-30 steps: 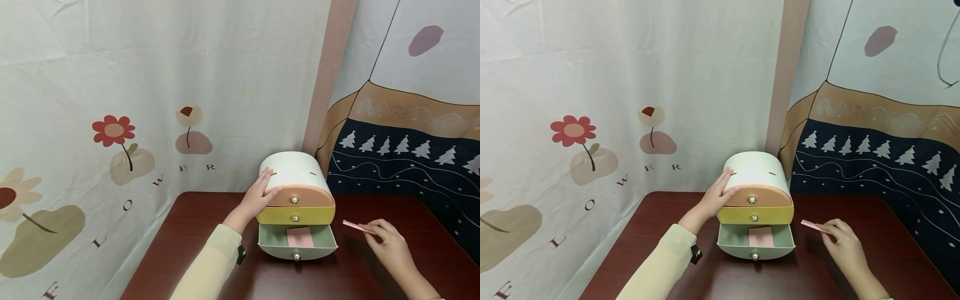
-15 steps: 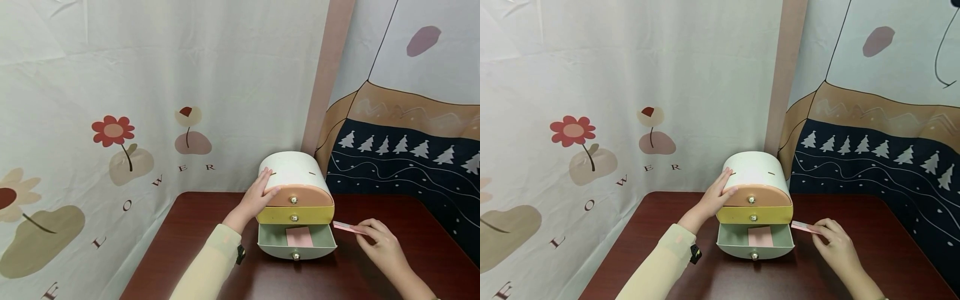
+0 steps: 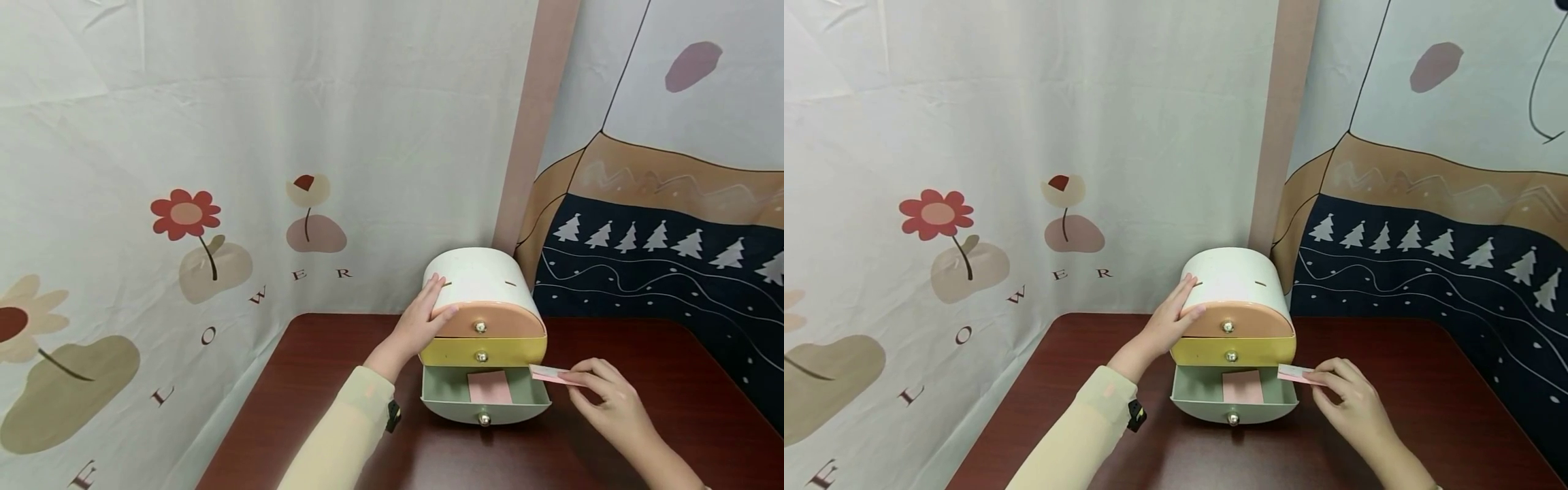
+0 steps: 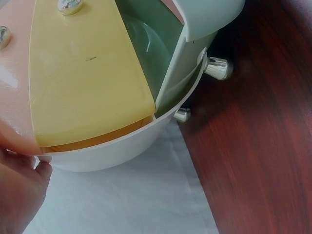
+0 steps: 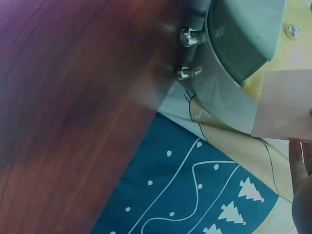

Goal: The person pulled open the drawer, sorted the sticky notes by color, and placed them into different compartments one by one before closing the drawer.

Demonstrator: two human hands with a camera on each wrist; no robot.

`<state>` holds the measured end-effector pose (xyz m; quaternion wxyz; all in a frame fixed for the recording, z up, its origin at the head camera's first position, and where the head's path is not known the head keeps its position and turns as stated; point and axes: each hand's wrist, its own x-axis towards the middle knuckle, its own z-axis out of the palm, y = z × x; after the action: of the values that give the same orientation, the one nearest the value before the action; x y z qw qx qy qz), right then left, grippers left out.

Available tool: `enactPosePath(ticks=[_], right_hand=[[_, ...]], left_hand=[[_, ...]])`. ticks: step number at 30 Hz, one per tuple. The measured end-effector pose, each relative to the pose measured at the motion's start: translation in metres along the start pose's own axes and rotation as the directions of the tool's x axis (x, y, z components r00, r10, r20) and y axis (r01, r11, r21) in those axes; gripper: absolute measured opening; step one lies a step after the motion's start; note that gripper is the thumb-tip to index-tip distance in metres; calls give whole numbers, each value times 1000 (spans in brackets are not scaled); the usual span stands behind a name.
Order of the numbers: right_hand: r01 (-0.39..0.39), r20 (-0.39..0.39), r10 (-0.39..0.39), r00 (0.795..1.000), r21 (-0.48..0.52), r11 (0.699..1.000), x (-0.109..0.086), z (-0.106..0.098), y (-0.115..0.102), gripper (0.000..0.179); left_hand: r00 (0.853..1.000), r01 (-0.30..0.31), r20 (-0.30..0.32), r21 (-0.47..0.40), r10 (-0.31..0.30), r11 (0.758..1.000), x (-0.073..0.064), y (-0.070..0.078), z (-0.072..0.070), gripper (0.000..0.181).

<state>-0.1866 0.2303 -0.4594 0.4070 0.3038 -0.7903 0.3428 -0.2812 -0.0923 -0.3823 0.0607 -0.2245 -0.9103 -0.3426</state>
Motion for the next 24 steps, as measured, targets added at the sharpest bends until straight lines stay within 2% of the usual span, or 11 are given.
enactPosePath(ticks=[3, 8, 12, 15, 16, 19, 21, 24], right_hand=[[10, 2, -10, 1000, 11, 1000, 2, 5, -1, 39], [8, 44, -9, 999, 25, 1000, 2, 13, -4, 38], [-25, 105, 21, 994, 40, 999, 0, 19, -6, 7], [-46, 141, 40, 989, 43, 998, 0, 24, -8, 29], [-50, 150, 43, 988, 43, 998, -1, 26, -8, 30], [-20, 142, 12, 990, 52, 998, -1, 33, -9, 6], [7, 128, -15, 992, 62, 998, -2, 38, -8, 22], [14, 128, -22, 992, 64, 998, -3, 45, -8, 24]], left_hand=[[1000, -1, 0, 2, 1, 1000, 0, 0, 0, 71], [1000, -1, 3, 6, 1, 1000, 1, 0, 1, 71], [1000, -2, 3, 5, 2, 1000, 1, -1, 1, 71], [1000, -5, 0, 5, 5, 1000, 1, -2, 1, 71], [1000, -4, -1, 5, 4, 1000, 1, -2, 1, 71], [1000, -3, -1, 3, 3, 1000, 1, -2, 1, 72], [1000, 0, -1, 4, 0, 1000, 1, -1, 2, 72], [1000, 6, -2, 2, -6, 1000, 1, 0, 2, 71]])
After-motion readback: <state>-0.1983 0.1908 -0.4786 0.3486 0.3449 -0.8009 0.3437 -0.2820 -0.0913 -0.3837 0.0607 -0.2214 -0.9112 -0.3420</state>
